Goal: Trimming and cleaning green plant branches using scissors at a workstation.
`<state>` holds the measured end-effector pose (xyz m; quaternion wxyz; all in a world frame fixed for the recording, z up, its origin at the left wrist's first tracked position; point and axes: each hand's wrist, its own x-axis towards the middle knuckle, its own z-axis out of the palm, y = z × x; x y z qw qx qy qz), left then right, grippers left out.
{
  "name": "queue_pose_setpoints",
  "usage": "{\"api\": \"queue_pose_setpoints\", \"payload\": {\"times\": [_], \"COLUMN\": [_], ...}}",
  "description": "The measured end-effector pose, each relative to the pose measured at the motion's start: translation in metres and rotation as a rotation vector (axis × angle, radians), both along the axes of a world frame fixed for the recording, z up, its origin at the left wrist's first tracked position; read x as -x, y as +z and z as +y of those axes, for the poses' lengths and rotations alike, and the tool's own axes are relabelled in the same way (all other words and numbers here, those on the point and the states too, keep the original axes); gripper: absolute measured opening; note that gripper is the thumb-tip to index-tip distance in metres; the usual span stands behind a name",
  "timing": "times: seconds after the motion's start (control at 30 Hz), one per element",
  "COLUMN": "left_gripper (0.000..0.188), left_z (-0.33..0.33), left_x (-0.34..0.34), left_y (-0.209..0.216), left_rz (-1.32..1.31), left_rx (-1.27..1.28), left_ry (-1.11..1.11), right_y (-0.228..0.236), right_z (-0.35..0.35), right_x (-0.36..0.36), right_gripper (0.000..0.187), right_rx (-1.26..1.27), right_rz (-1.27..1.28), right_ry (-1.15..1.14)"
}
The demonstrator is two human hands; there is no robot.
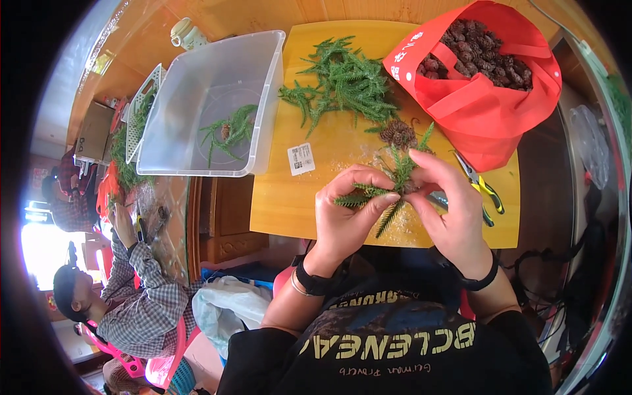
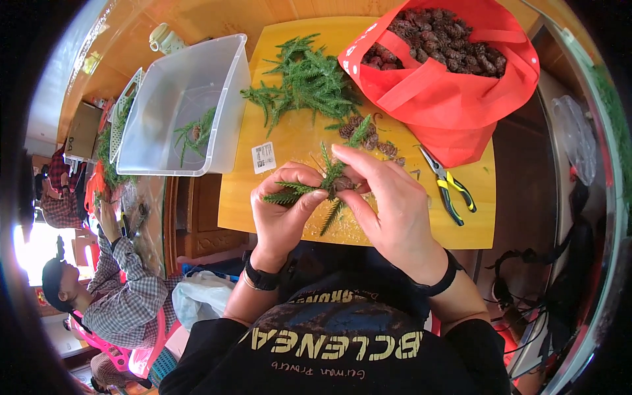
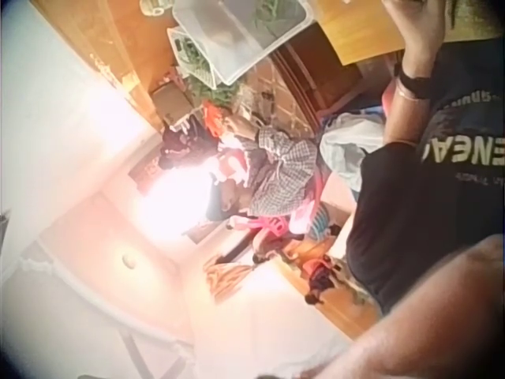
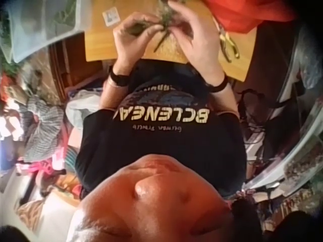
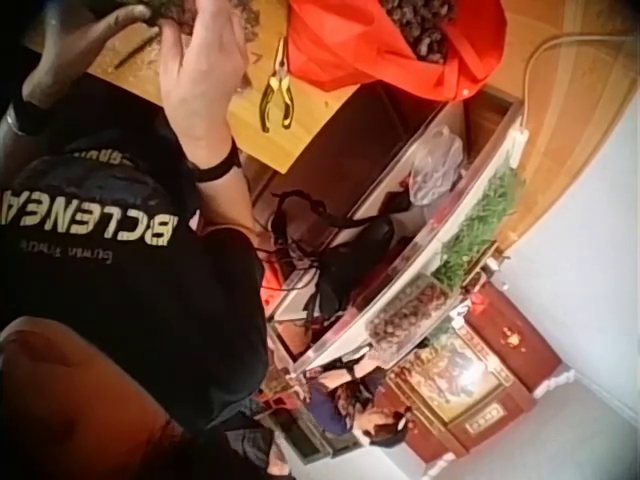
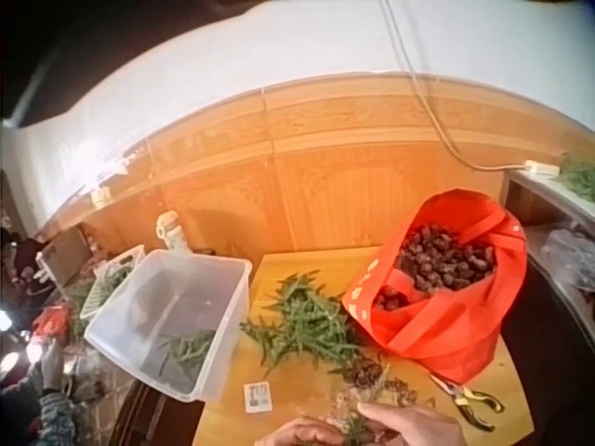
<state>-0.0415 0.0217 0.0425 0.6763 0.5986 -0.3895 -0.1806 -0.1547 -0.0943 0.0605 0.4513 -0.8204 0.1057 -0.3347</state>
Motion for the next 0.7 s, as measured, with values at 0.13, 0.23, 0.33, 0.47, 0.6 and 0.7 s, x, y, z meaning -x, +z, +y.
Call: {"api": "queue_pose_setpoints", "payload": {"times": [0.13, 0.23, 0.33, 0.47, 0.6, 0.7], "left_gripper": [0.014, 0.014, 0.012, 0.012, 0.013, 0.015], "left_z": [0.001, 0.004, 0.004, 0.003, 0.003, 0.004], "left_x": [-0.002, -0.005, -0.006, -0.007, -0.005, -0.005], "left_y": [0.001, -0.001, 0.000, 0.002, -0.001, -0.004], "left_rz": [0.097, 0.094, 0.058, 0.037, 0.112, 0.107], "left_rx": [-0.039, -0.036, -0.053, -0.037, 0.023, 0.017], "left_ry": [-0.020, -0.040, -0.026, -0.054, -0.061, -0.042], "right_y": [0.007, 0.008, 0.011, 0.010, 0.013, 0.012], "right_z": [-0.003, -0.008, -0.009, -0.008, -0.006, -0.005], "right_x": [-0.004, -0.008, -0.008, -0.008, -0.008, -0.008], "right_gripper": [0.054, 0.052, 0.046, 0.036, 0.033, 0.033], "right_rx": [0.226, 0.330, 0.311, 0.178, 0.121, 0.042], "right_rz": [0.034, 0.055, 0.064, 0.092, 0.129, 0.134], "right_ry": [-0.010, 0.050, 0.092, 0.086, 0.096, 0.104]}}
